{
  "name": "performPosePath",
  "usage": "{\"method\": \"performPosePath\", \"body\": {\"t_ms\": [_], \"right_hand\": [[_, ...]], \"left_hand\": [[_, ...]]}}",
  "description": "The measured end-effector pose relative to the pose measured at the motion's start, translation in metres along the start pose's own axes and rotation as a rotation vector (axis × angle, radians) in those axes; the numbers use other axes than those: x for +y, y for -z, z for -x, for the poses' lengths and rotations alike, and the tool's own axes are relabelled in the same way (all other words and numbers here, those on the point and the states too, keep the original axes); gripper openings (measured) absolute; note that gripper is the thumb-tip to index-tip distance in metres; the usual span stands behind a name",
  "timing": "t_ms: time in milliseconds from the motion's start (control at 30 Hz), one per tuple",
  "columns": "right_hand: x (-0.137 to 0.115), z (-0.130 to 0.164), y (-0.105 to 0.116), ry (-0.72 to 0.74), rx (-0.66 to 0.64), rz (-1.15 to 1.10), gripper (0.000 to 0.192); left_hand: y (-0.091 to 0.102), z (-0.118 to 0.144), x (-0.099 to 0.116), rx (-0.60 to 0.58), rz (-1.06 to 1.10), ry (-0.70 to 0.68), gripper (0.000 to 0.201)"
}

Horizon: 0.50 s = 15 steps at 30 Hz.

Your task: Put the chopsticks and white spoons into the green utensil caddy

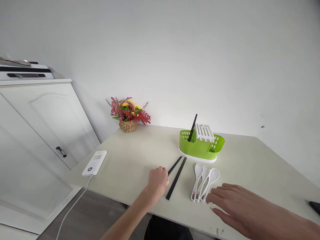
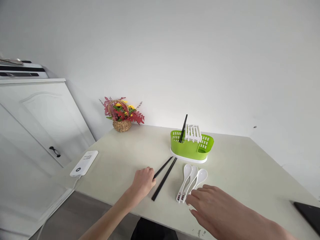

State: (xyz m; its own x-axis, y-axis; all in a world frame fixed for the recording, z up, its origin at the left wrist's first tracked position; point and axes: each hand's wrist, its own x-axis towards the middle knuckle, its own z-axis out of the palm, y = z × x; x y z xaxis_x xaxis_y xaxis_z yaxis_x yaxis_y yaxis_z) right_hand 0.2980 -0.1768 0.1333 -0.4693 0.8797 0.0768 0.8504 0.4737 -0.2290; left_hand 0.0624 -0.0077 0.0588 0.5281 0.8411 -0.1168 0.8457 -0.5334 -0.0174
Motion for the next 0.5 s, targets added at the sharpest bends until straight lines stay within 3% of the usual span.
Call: {"method": "performPosePath", "body": {"t_ms": [367, 500], "right_hand": [[0.015, -0.002, -0.003, -0.058, -0.05, -0.148, 0.031], [0.015, -0.017, -0.001, -0.117, -0.131, -0.234, 0.033]], "left_hand": [[0.01, -0.016, -0.039, 0.033, 0.008, 0.06, 0.016], [0.009, -0.018, -0.049, 0.147, 0.29, 0.076, 0.016]]}}
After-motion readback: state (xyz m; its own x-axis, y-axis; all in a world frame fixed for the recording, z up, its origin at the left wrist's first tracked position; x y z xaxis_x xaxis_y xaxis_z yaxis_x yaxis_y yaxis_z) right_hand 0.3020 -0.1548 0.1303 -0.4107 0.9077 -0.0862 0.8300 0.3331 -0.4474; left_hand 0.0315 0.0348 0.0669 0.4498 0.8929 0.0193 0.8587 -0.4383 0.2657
